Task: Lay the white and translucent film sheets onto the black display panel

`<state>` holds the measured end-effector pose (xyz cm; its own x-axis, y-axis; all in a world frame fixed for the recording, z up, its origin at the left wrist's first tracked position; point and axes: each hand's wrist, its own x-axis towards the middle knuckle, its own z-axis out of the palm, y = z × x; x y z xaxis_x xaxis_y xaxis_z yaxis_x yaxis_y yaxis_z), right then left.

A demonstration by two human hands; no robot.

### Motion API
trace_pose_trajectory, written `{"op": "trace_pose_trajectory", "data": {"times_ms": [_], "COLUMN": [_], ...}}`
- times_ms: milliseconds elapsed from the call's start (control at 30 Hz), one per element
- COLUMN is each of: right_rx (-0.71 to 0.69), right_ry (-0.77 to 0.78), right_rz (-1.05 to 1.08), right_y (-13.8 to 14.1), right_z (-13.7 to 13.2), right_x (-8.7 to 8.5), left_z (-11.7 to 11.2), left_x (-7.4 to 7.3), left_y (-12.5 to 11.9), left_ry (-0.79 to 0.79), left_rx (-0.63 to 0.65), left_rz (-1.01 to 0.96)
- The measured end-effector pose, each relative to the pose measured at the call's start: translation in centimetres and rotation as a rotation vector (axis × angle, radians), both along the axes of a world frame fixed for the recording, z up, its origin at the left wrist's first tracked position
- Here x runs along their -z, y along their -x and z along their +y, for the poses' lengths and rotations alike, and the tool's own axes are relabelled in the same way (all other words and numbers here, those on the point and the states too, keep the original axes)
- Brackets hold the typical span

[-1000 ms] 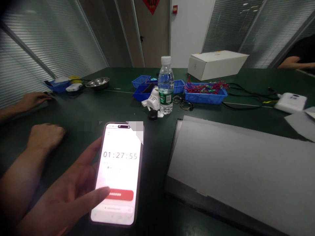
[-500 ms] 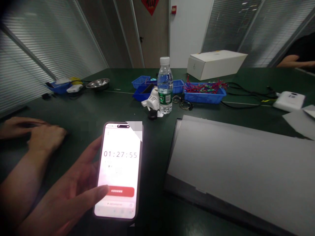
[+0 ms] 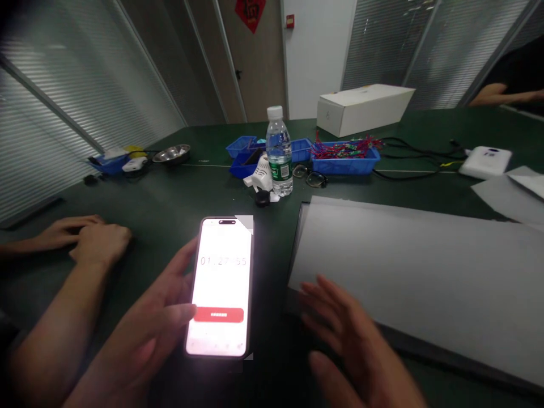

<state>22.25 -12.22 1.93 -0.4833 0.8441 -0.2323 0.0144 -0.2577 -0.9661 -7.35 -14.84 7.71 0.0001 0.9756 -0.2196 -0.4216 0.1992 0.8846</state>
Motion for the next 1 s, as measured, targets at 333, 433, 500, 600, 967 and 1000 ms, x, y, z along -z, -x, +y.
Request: {"op": "trace_pose_trajectory", "data": {"times_ms": [333,433,500,600,967,1000], "right_rx": [-0.169,-0.173,-0.175,-0.166,-0.164,-0.164], "right_ry": [0.214,0.193,0.185,0.177,0.212,0.213], "right_rz": [0.453,0.443,0.44,0.425,0.441,0.443], "right_y": [12.7,12.9,13.1,13.2,13.0,13.0], "right_z": [1.8,1.8,1.9,2.1,2.5,2.5], "right_x": [-2.5,-1.6,-1.1,-0.5,0.4,0.4], "left_z": [-0.7,-0.7,-0.7,-0.4,0.2,0.2], "left_x": [1.1,1.4,1.6,1.9,2.7,2.8], "left_y": [-0.4,-0.2,-0.1,-0.1,0.2,0.2], "left_ry": [-0.004,0.026,0.033,0.02,0.023,0.026], "left_rx": [-0.037,-0.063,-0.065,-0.054,0.009,0.007], "left_rz": [-0.069,-0.05,-0.044,-0.044,-0.027,-0.026]}}
